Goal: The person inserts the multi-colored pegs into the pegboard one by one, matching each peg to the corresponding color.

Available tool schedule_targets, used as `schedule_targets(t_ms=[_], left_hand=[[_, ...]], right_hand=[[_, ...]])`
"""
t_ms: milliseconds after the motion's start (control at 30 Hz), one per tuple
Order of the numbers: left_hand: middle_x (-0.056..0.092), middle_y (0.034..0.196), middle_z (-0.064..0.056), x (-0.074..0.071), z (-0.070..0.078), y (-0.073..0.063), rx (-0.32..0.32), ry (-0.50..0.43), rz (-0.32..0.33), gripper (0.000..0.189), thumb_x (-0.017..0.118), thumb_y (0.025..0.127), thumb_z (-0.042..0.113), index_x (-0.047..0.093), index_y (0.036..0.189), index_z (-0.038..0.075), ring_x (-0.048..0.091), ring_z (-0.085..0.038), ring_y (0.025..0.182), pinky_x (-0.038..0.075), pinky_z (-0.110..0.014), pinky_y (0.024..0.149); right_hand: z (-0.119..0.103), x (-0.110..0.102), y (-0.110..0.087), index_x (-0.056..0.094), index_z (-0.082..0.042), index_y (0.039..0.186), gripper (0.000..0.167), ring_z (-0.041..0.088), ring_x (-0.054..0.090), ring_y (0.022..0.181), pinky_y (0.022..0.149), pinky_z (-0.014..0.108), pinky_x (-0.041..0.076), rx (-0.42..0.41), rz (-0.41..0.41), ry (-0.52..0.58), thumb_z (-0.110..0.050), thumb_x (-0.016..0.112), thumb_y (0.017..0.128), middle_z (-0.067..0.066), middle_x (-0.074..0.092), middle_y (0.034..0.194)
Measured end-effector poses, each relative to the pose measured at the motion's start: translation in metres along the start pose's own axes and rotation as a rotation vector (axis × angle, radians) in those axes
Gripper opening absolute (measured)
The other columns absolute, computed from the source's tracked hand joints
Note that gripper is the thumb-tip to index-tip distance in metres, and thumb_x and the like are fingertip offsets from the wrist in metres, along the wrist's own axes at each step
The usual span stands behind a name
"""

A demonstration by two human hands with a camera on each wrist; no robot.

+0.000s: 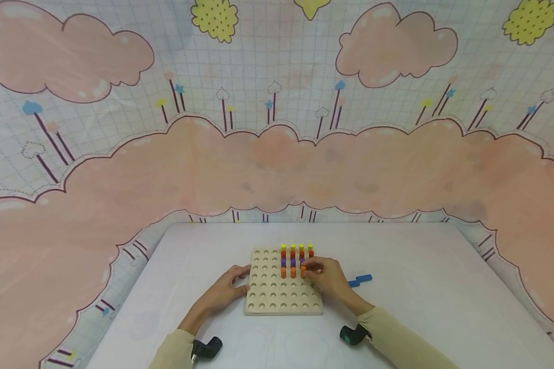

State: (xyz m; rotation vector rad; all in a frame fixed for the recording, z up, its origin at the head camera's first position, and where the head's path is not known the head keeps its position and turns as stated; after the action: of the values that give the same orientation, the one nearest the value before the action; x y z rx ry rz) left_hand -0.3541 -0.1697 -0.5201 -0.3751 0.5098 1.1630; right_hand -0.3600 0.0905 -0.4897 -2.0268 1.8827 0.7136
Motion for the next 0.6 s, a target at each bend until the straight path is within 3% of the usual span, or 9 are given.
schedule_targets(t_ms=[233, 433, 600], left_hand=[[0.057, 0.127, -0.006, -0.0005, 0.0015, -0.0006, -0.002, 0.005, 0.002, 0.056, 0.068, 0.09, 0.013, 0.049, 0.142, 0.004, 0.05, -0.029, 0.124, 0.031, -0.059, 0.113], [0.057, 0.127, -0.006, -0.0004, 0.0012, -0.0008, -0.001, 0.007, 0.002, 0.056, 0.068, 0.09, 0.013, 0.049, 0.142, 0.004, 0.049, -0.029, 0.124, 0.031, -0.06, 0.113], [0.057, 0.125, -0.005, 0.0001, 0.0007, 0.0004, 0.004, 0.005, -0.002, 0.057, 0.068, 0.09, 0.013, 0.049, 0.143, 0.004, 0.049, -0.027, 0.123, 0.032, -0.059, 0.112]], right_hand=[[-0.001, 0.0005, -0.0003, 0.074, -0.01, 0.1, 0.017, 0.014, 0.064, 0.082, 0.067, 0.02, 0.054, -0.026, 0.009, -0.019, -0.003, 0.074, 0.084, 0.003, 0.073, 0.093], [0.0009, 0.0024, -0.0009, 0.075, -0.012, 0.1, 0.017, 0.014, 0.065, 0.083, 0.066, 0.02, 0.054, 0.001, -0.017, -0.028, -0.004, 0.074, 0.084, 0.003, 0.073, 0.096], [-0.0061, -0.0051, -0.0018, 0.075, -0.012, 0.1, 0.018, 0.015, 0.065, 0.089, 0.076, 0.028, 0.056, -0.007, -0.017, -0.033, -0.003, 0.073, 0.085, 0.002, 0.074, 0.101]])
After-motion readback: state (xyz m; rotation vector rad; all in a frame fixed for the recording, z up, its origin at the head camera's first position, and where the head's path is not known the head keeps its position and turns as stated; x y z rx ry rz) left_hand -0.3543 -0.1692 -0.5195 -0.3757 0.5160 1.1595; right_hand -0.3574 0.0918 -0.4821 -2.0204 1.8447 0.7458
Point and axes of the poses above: each hand's wrist, its own y-axis towards the middle knuckle, its own x-axis out of the palm, z = x × y, the point moved 10 cm from there along y, towards the middle knuckle
